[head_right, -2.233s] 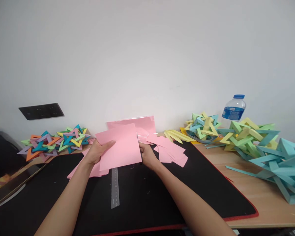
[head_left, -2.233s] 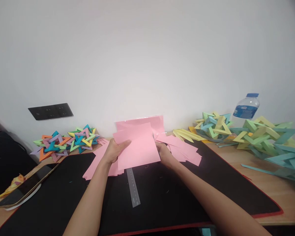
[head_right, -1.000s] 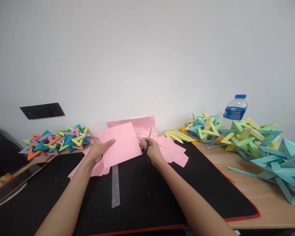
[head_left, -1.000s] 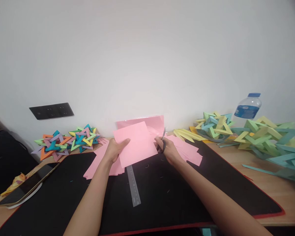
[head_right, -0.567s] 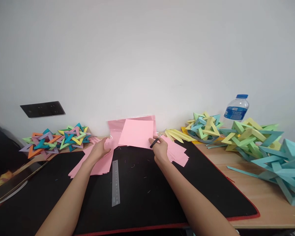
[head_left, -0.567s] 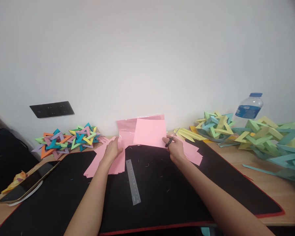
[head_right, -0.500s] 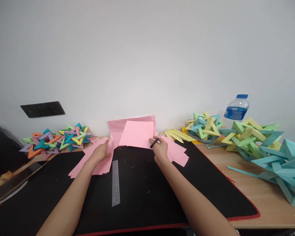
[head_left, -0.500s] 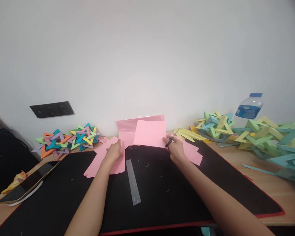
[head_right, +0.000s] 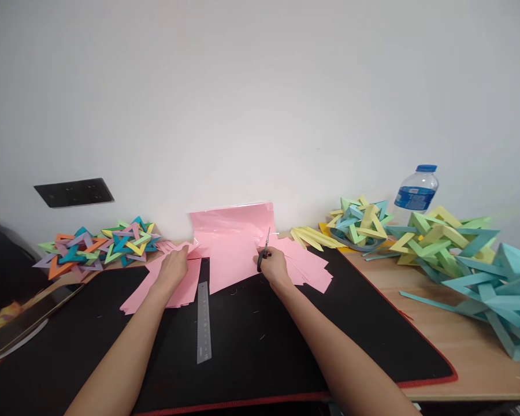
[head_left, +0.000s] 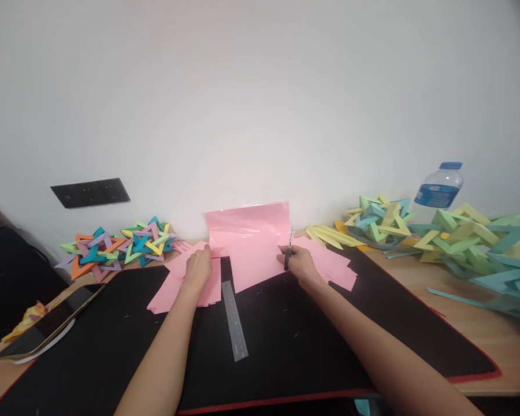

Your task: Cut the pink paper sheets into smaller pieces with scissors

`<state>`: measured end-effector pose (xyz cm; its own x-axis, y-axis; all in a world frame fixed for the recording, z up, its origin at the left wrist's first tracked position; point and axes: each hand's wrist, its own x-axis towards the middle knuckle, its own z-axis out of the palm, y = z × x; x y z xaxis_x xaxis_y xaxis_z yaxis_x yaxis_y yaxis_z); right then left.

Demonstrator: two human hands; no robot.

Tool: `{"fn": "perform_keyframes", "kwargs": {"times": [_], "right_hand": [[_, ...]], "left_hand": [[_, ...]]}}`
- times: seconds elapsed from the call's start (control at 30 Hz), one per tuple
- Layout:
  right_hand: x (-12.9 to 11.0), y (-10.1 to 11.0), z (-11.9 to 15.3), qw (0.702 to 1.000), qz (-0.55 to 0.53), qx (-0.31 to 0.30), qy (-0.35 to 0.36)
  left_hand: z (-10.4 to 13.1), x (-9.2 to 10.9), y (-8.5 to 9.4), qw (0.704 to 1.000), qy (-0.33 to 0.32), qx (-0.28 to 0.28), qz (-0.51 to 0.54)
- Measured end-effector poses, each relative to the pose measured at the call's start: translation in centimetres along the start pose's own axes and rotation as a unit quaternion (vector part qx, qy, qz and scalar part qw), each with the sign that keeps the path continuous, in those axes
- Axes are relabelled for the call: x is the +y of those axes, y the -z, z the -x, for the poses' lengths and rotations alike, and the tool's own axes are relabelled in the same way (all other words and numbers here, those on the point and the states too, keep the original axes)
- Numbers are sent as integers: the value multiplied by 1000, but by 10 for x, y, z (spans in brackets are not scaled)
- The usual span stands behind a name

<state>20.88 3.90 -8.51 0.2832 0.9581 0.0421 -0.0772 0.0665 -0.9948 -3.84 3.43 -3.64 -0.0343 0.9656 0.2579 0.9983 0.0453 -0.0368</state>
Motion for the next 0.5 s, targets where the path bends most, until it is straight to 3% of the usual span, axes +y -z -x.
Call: {"fn": "perform_keyframes", "kwargs": {"times": [0.27,0.33,0.43,0.5], "right_hand": [[10,2,-5,999,33,-8,26],[10,3,-7,999,37,-5,31],[6,3,-6,999,26,8,34],[1,3,-3,999,-11,23,32]], "left_hand": [[1,9,9,994,3,113,14],[1,12,9,983,-33,174,51],[1,17,4,941,-125,280,140],[0,21,0,916,-177,304,192]]}}
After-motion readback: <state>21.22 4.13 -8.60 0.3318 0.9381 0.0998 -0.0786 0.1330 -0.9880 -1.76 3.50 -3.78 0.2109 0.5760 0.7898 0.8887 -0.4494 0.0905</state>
